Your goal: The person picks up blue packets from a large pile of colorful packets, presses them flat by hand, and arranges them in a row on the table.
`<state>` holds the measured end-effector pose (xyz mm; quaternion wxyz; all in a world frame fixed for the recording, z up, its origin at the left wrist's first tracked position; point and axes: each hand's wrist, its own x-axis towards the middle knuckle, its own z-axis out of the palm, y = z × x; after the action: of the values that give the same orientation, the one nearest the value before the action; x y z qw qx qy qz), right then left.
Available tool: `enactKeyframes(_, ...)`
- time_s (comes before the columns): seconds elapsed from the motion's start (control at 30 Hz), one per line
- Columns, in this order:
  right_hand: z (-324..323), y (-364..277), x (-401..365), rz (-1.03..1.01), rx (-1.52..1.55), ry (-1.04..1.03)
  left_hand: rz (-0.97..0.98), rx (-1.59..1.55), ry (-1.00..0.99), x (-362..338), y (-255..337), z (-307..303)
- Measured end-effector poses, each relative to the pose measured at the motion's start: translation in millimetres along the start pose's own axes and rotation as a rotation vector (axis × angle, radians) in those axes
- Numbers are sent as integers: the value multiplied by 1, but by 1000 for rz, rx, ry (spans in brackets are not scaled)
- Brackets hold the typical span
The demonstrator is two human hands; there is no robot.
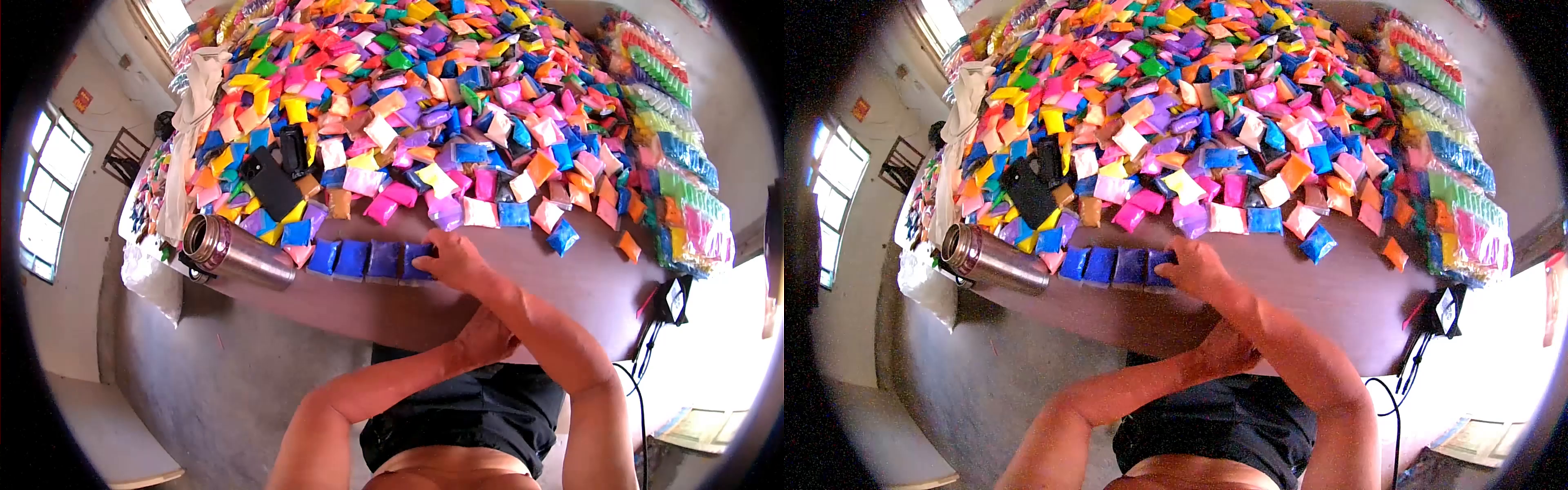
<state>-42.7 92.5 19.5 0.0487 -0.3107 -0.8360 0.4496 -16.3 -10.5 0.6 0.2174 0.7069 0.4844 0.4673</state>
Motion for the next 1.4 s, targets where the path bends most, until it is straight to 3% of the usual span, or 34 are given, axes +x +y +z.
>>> enactKeyframes(0.03, 0, -3, -2, -28, -66, 15, 2, -3, -3, -7, -7, 7)
enactKeyframes(0.1, 6, -2, -4, -51, -133, 47, 94, 524, -338, -26, -24, 25)
enactKeyframes(0.17, 13, 7, -4, -162, -109, 304, 48, 464, -442, -10, -12, 8)
enactKeyframes(0.2, 12, 8, -4, -152, -110, 272, -27, 398, -540, -3, -8, 4)
enactKeyframes(0.23, 8, 4, -6, -143, -116, 293, -5, 395, -549, -9, -19, 14)
enactKeyframes(0.3, 1, -5, -15, -116, -9, 230, 113, 290, -332, -21, -33, 31)
enactKeyframes(0.33, -1, -9, -20, -190, -5, 236, 124, 285, -339, -18, -32, 28)
enactKeyframes(0.4, 7, 3, -17, -285, -53, 227, 418, 501, -54, -12, -25, 15)
enactKeyframes(0.43, 9, 5, -17, -387, -101, 201, 427, 493, -60, -20, -36, 27)
enactKeyframes(0.5, 11, 6, -14, -326, -101, 163, 97, 269, -348, -39, -60, 49)
enactKeyframes(0.53, 13, 6, -14, -306, -120, 137, 101, 267, -353, -43, -64, 53)
enactKeyframes(0.6, 12, 4, -11, -280, -139, 116, 504, 1185, -297, -45, -67, 53)
enactKeyframes(0.63, 11, 3, -11, -279, -135, 88, 511, 1180, -299, -43, -64, 51)
enactKeyframes(0.7, 10, 2, -11, -272, -134, 59, 452, 1321, -485, -39, -54, 44)
enactKeyframes(0.73, 11, 2, -10, -265, -141, 44, 454, 1319, -484, -36, -51, 40)
enactKeyframes(0.8, 10, 0, -9, -257, -151, 31, 299, 645, -266, -29, -45, 32)
enactKeyframes(0.83, 9, -1, -10, -263, -141, 26, 301, 641, -266, -25, -38, 26)
enactKeyframes(0.9, 9, 1, -10, -268, -132, 25, 358, 1149, -428, -16, -29, 15)
enactKeyframes(0.93, 11, 3, -10, -291, -121, 64, 360, 1149, -427, -16, -33, 19)
enactKeyframes(1.0, 7, 1, -8, -314, -108, 106, 66, 194, -557, -10, -41, 21)
enactKeyframes(1.03, 0, 0, -6, -251, -46, 43, 68, 196, -562, -2, -42, 17)
enactKeyframes(1.1, -17, -2, 1, -185, 13, -22, -2, 106, -767, 18, -41, 10)
enactKeyframes(1.13, -25, -2, 7, -244, 46, 186, -5, 102, -764, 22, -39, 8)
enactKeyframes(1.2, -48, -6, 25, -311, 66, 496, 340, 273, -207, 27, -37, 6)
enactKeyframes(1.23, -65, -10, 37, -320, 53, 592, 340, 267, -209, 28, -38, 5)
enactKeyframes(1.3, -99, -13, 67, -328, -11, 660, 115, 36, -428, 29, -39, 2)
enactKeyframes(1.4, -120, -6, 128, -396, -91, 930, 106, -31, -420, 39, -36, -12)
